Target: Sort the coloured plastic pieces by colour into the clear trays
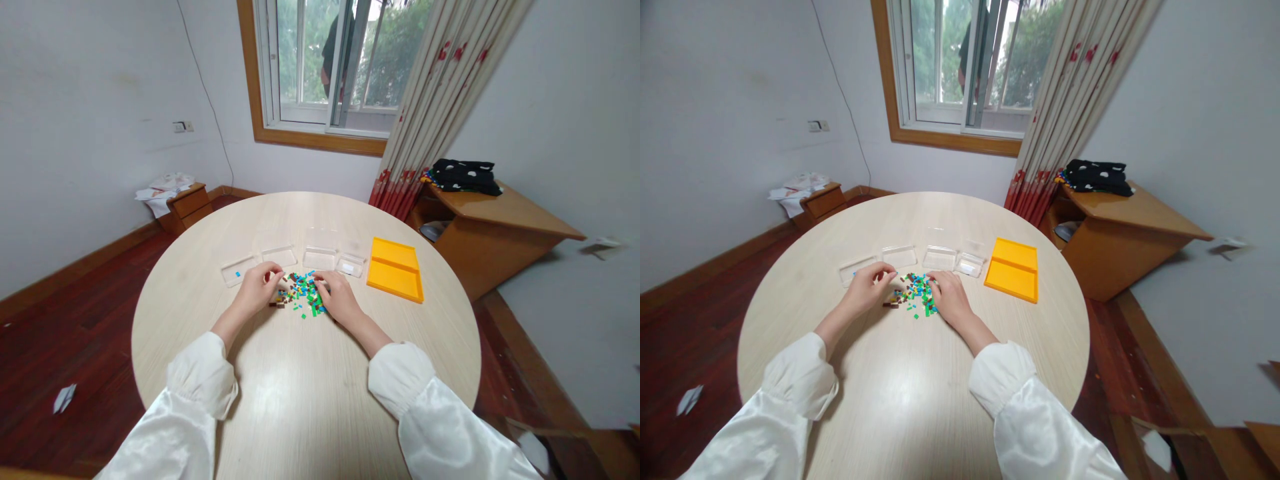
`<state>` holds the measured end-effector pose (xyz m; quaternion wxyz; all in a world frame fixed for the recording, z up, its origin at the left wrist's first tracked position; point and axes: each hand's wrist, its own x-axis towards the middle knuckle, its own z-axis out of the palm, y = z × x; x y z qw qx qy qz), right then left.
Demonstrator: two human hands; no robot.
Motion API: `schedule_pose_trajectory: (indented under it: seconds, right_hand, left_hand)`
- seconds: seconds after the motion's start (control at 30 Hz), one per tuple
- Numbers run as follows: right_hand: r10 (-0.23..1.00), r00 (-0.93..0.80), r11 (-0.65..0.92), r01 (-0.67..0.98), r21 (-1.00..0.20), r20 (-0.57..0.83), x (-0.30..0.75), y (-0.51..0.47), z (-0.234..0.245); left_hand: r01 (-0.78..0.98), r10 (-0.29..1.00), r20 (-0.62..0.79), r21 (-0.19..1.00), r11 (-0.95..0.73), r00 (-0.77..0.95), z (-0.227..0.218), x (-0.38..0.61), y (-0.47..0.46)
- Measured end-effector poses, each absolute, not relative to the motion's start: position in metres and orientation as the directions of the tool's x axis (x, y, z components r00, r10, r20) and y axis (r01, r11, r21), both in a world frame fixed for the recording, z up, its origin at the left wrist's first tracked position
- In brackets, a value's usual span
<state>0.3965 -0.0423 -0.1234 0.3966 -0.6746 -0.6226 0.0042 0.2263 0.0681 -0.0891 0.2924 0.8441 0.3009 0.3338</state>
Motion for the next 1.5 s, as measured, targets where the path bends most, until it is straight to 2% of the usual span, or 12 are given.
schedule_pose_trajectory:
  seconds: [0.13, 0.3, 0.5, 0.8, 1.2, 1.5]
  right_hand:
    - [0.899, 0.250, -0.034, 0.859, -0.511, 0.359, 0.410, -0.041, -0.130]
    - [0.946, 0.158, -0.014, 0.892, -0.452, 0.282, 0.409, -0.043, -0.129]
    - [0.967, 0.132, -0.029, 0.908, -0.418, 0.218, 0.408, -0.044, -0.129]
    - [0.940, 0.181, -0.053, 0.915, -0.399, 0.290, 0.412, -0.045, -0.124]
    - [0.911, 0.289, -0.122, 0.869, -0.480, 0.293, 0.425, -0.046, -0.121]
    - [0.916, 0.322, -0.205, 0.889, -0.410, 0.240, 0.424, -0.046, -0.115]
  left_hand:
    - [0.460, 0.830, 0.415, 0.694, -0.554, 0.373, -0.090, 0.220, 0.083]
    - [0.603, 0.875, 0.436, 0.647, -0.467, 0.210, -0.098, 0.205, 0.102]
    - [0.724, 0.891, 0.409, 0.551, -0.415, 0.199, -0.107, 0.192, 0.116]
    - [0.819, 0.908, 0.365, 0.444, -0.365, 0.207, -0.112, 0.189, 0.118]
    - [0.803, 0.885, 0.403, 0.433, -0.409, 0.233, -0.110, 0.192, 0.115]
    - [0.750, 0.850, 0.466, 0.464, -0.470, 0.244, -0.099, 0.202, 0.099]
